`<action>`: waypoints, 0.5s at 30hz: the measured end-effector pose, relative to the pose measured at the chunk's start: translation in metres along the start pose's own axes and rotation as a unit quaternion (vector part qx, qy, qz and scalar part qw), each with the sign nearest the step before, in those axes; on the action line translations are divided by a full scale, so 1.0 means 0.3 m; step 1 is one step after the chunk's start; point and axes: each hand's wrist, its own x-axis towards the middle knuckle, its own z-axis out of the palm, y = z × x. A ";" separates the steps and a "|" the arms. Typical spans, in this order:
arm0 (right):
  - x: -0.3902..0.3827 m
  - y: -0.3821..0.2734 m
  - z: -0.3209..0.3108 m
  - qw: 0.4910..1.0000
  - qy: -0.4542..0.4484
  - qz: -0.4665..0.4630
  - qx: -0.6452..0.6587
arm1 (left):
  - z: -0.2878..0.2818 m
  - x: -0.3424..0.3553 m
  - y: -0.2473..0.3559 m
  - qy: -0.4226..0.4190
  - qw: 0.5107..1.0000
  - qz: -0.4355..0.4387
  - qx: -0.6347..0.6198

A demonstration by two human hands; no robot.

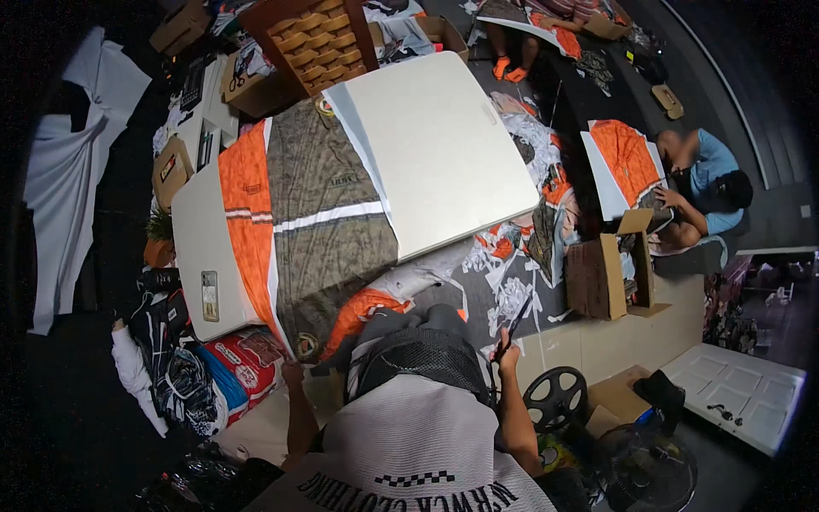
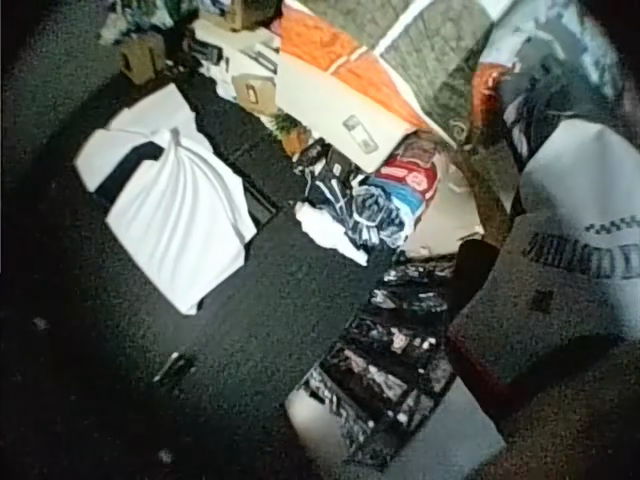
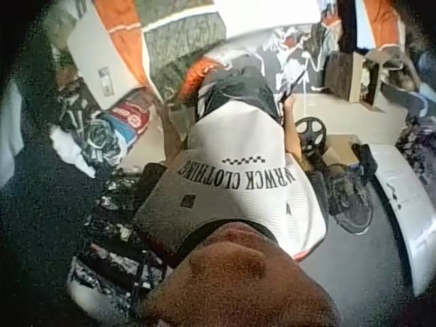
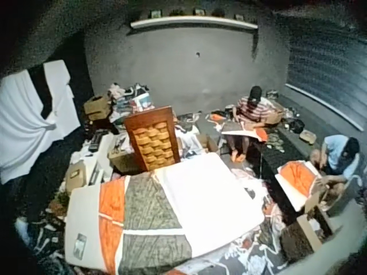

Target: Cutting out designs from printed fabric using scissors.

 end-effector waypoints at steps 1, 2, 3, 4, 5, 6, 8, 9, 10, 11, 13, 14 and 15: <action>0.019 0.042 -0.011 1.000 0.012 0.012 0.004 | 0.065 0.034 0.029 0.028 0.995 0.011 0.093; 0.041 0.080 -0.022 0.999 0.025 0.026 0.012 | 0.144 0.102 0.075 0.054 0.981 0.022 0.186; 0.037 0.091 -0.019 0.999 0.025 0.024 0.012 | 0.201 0.194 0.132 0.079 0.957 0.034 0.279; 0.035 0.098 -0.020 0.998 0.026 0.050 -0.023 | 0.295 0.268 0.171 0.100 0.923 0.045 0.368; 0.029 0.110 -0.015 0.995 0.026 0.081 -0.060 | 0.353 0.295 0.233 0.120 0.880 0.053 0.457; -0.029 0.066 0.020 0.994 0.009 0.085 -0.072 | 0.420 0.364 0.360 0.140 0.870 0.163 0.443; -0.077 0.045 0.080 0.995 0.016 0.085 -0.047 | 0.620 0.627 0.440 0.055 0.921 0.205 0.327; -0.090 0.037 0.075 0.995 0.043 0.080 -0.030 | 0.832 0.721 0.499 -0.004 0.934 0.165 0.316; -0.109 0.013 0.101 0.996 0.036 0.078 -0.029 | 0.917 0.819 0.576 -0.033 0.919 0.166 0.357; -0.129 -0.003 0.117 0.996 0.038 0.077 -0.023 | 1.029 0.907 0.636 -0.086 0.937 0.133 0.312; -0.139 -0.046 0.162 0.997 0.037 0.074 -0.009 | 1.220 1.097 0.634 -0.127 0.916 0.238 0.296; -0.133 -0.067 0.171 0.996 0.046 0.071 0.001 | 1.351 1.176 0.633 -0.152 0.901 0.210 0.348; -0.121 -0.107 0.194 0.997 0.044 0.068 0.006 | 1.451 1.262 0.604 -0.161 0.918 0.238 0.274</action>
